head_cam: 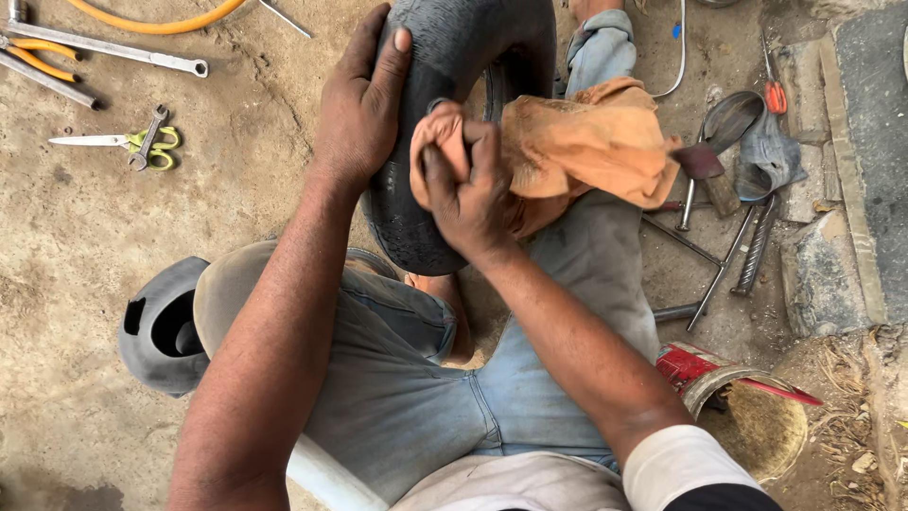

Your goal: The person cleans the inside of a tire with a cloth, then uses a hammer to tap the inner rim area. They apply glue from a tube to the tire's interior and insert a blue valve core into the valve stem.

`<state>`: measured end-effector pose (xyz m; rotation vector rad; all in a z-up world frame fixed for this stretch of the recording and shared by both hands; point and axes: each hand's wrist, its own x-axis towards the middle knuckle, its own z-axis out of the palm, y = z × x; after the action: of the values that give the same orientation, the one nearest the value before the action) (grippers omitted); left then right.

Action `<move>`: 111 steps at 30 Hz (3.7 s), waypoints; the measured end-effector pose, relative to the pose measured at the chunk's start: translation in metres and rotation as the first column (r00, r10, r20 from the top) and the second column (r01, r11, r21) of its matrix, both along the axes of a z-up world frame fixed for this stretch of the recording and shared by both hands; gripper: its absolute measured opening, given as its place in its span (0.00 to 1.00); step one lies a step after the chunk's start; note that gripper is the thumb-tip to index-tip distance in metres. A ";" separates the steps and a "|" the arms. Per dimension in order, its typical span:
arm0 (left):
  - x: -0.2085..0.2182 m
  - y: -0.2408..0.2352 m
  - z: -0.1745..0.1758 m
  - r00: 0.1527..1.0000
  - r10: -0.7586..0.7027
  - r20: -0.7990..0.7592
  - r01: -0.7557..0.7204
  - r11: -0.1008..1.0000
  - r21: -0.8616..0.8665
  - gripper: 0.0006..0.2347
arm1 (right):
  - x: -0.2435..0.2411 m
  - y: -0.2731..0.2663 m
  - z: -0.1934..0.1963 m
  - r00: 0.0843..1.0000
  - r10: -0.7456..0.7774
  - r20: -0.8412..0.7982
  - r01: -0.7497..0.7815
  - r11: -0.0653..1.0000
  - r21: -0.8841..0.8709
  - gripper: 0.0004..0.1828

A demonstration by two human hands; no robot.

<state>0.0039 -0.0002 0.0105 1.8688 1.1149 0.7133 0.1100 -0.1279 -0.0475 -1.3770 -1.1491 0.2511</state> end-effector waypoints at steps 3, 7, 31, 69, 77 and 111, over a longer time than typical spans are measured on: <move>0.009 -0.007 -0.004 0.999 -0.025 0.039 0.025 0.999 0.022 0.29 | 0.020 0.027 0.004 0.989 -0.128 -0.081 0.123 0.990 -0.066 0.16; 0.006 0.001 -0.004 1.000 -0.004 0.015 0.003 1.000 0.024 0.29 | -0.001 -0.001 0.010 0.999 -0.051 -0.004 0.051 0.999 -0.009 0.17; 0.012 0.004 -0.020 0.903 -0.020 0.430 0.175 0.930 -0.325 0.23 | 0.000 -0.015 0.078 0.874 0.083 0.479 -0.113 0.993 0.034 0.15; 0.024 -0.013 -0.008 0.961 -0.116 0.251 0.119 0.993 0.004 0.23 | 0.043 0.019 -0.008 0.955 -0.215 -0.203 0.204 0.976 -0.076 0.27; 0.015 -0.012 -0.006 0.978 -0.091 0.189 0.102 0.994 -0.046 0.23 | 0.007 -0.006 -0.029 0.886 0.080 -0.456 -0.113 0.992 -0.047 0.34; 0.018 -0.010 -0.010 0.985 -0.123 0.119 0.111 0.989 0.101 0.24 | 0.045 0.019 -0.021 0.957 0.011 -0.289 -0.030 0.998 -0.062 0.33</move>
<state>0.0223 -0.0106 0.0002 1.9230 0.8979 0.8157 0.1553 -0.1092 -0.0686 -1.3354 -0.9188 0.4927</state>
